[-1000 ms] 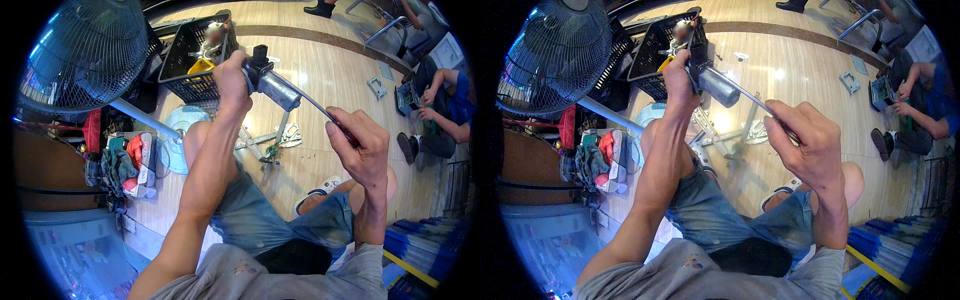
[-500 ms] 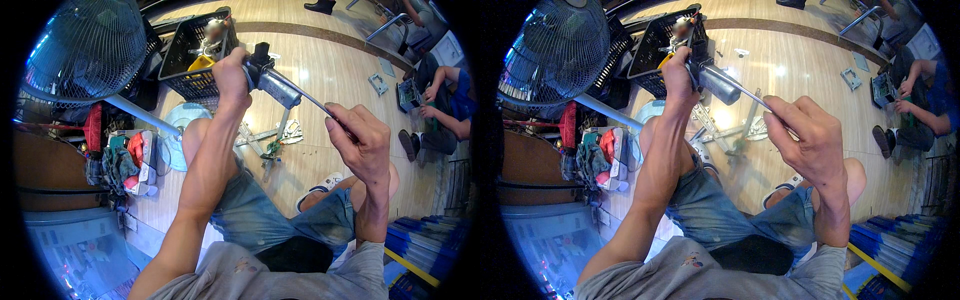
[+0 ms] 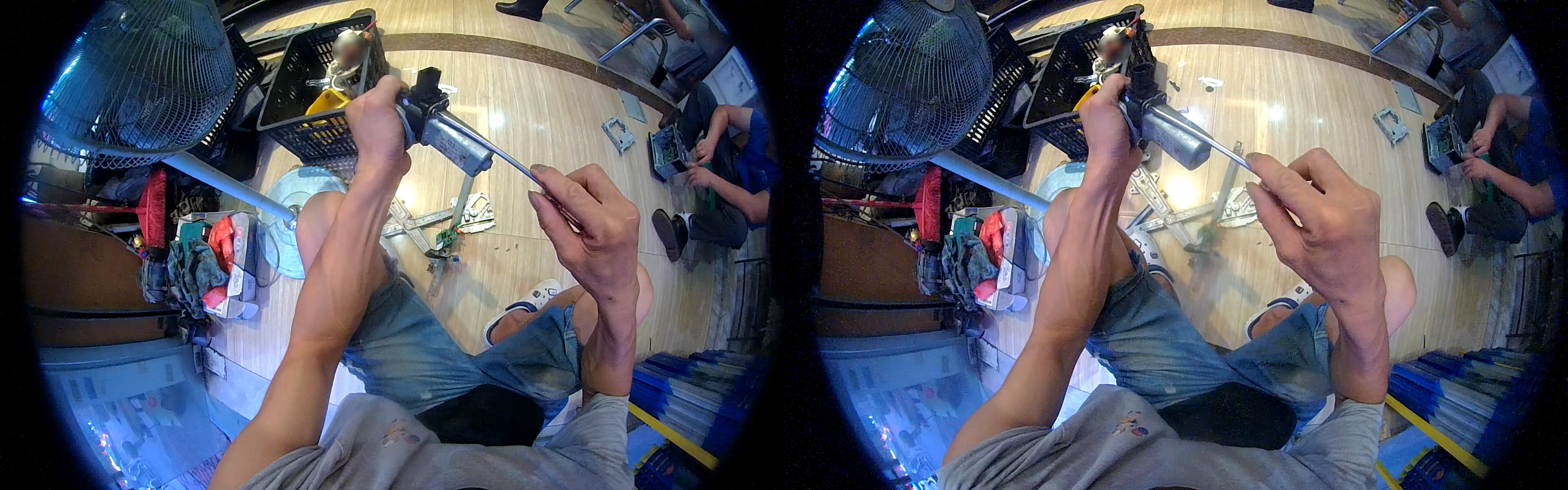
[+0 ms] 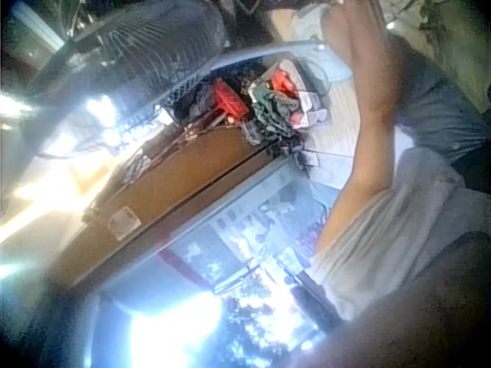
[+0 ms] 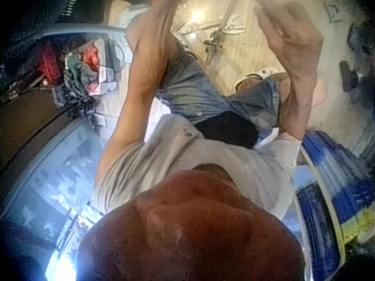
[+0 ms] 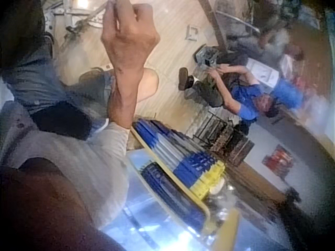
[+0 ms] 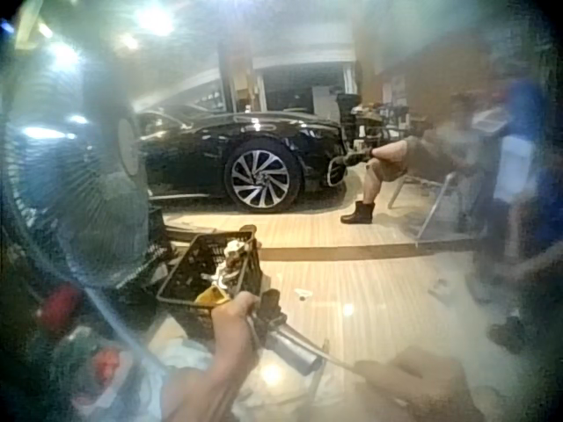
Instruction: The person uses a screwdriver to loosen and remove screws from a motor assembly, detaches the metal casing, and then drives screws into the plastic housing using the screwdriver.
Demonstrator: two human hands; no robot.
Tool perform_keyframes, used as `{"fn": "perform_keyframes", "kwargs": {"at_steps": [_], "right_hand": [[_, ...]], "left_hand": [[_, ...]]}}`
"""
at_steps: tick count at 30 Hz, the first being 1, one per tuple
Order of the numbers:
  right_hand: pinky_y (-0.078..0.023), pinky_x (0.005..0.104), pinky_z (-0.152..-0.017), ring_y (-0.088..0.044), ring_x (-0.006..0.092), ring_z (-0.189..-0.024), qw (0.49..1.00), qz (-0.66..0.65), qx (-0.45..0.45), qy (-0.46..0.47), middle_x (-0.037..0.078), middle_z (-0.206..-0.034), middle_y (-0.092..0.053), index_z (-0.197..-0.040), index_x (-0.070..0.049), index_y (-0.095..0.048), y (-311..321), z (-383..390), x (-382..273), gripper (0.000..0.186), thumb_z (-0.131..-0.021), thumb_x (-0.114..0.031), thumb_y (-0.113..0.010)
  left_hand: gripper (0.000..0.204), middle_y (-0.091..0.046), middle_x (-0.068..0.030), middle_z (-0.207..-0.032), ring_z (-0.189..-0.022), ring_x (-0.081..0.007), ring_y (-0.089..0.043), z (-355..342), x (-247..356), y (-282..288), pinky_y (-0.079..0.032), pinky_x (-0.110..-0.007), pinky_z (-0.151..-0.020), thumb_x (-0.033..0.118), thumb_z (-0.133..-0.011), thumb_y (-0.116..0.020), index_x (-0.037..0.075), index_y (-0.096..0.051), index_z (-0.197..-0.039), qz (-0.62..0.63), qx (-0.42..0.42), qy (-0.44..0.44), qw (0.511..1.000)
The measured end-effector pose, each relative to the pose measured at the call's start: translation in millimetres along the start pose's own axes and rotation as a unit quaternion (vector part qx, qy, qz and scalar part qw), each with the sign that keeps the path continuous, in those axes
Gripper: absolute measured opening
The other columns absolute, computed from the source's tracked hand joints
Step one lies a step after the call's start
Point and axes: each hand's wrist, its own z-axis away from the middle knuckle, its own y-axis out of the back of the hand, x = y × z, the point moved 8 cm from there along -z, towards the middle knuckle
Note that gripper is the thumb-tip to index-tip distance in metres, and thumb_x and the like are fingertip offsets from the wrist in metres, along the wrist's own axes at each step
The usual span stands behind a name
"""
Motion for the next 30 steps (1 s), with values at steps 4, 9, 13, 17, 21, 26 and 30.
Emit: {"fn": "perform_keyframes", "kwargs": {"at_steps": [4,9,13,17,21,26,30], "right_hand": [[-0.043,0.0301,-0.046,-0.056,0.0172,-0.053,0.999,0.041,0.001,0.007,0.005,-0.070,-0.056,-0.102,-0.012,-0.073,-3.7,1.2,-6.7,0.026,-0.076,-0.008,-0.074],[-0.041,0.0299,-0.045,-0.054,0.0167,-0.054,0.974,0.191,0.052,0.109,0.004,-0.069,-0.053,-0.104,-0.013,-0.073,-9.8,7.6,-23.3,0.035,-0.070,-0.006,-0.072],[-0.040,0.0296,-0.044,-0.053,0.0160,-0.053,0.963,0.212,0.070,0.150,0.003,-0.069,-0.052,-0.105,-0.013,-0.072,-13.5,11.6,-21.9,0.035,-0.071,-0.007,-0.073],[-0.039,0.0295,-0.043,-0.052,0.0153,-0.051,0.972,0.171,0.065,0.149,0.003,-0.069,-0.052,-0.106,-0.012,-0.072,-17.5,12.9,-17.5,0.032,-0.075,-0.008,-0.073],[-0.039,0.0285,-0.042,-0.051,0.0148,-0.049,0.979,0.142,0.061,0.136,0.003,-0.067,-0.053,-0.107,-0.008,-0.071,-24.6,21.1,-14.0,0.028,-0.080,-0.013,-0.074],[-0.034,0.0223,-0.041,-0.045,0.0025,-0.049,0.839,-0.390,-0.150,-0.348,0.000,-0.061,-0.051,-0.113,0.003,-0.066,-61.7,33.3,32.9,0.032,-0.097,-0.024,-0.060],[-0.031,0.0198,-0.042,-0.040,0.0011,-0.049,0.621,-0.631,-0.220,-0.409,0.000,-0.061,-0.051,-0.113,0.005,-0.062,-77.0,36.6,29.4,0.033,-0.097,-0.023,-0.059]], "left_hand": [[0.023,-0.051,-0.0012,-0.058,-0.050,-0.0100,-0.045,-1.7,5.2,5.4,-0.035,-0.028,-0.047,0.013,-0.079,-0.059,0.000,-0.057,-0.060,-0.021,0.009,-0.027,0.999],[0.024,-0.051,0.0003,-0.059,-0.050,-0.0085,-0.044,1.7,14.0,3.9,-0.033,-0.026,-0.047,0.015,-0.080,-0.060,0.002,-0.057,-0.059,-0.031,0.022,-0.061,0.997],[0.026,-0.052,0.0014,-0.059,-0.049,-0.0073,-0.043,5.5,20.8,2.5,-0.032,-0.026,-0.047,0.015,-0.081,-0.060,0.003,-0.057,-0.059,-0.041,0.006,-0.064,0.997],[0.027,-0.051,0.0021,-0.058,-0.049,-0.0068,-0.042,6.8,23.9,5.1,-0.031,-0.025,-0.047,0.015,-0.082,-0.061,0.002,-0.057,-0.058,-0.046,-0.005,-0.079,0.996],[0.029,-0.049,0.0030,-0.056,-0.050,-0.0061,-0.041,6.2,28.0,8.1,-0.030,-0.024,-0.047,0.015,-0.081,-0.062,0.002,-0.056,-0.056,-0.080,0.004,-0.089,0.993],[0.030,-0.046,0.0043,-0.054,-0.049,-0.0048,-0.038,6.3,42.7,12.9,-0.027,-0.025,-0.046,0.014,-0.080,-0.061,0.002,-0.054,-0.053,-0.122,-0.006,-0.142,0.982],[0.030,-0.045,0.0049,-0.054,-0.049,-0.0047,-0.036,7.4,44.9,10.7,-0.026,-0.026,-0.045,0.013,-0.079,-0.060,0.002,-0.053,-0.052,-0.103,-0.005,-0.135,0.985]]}}
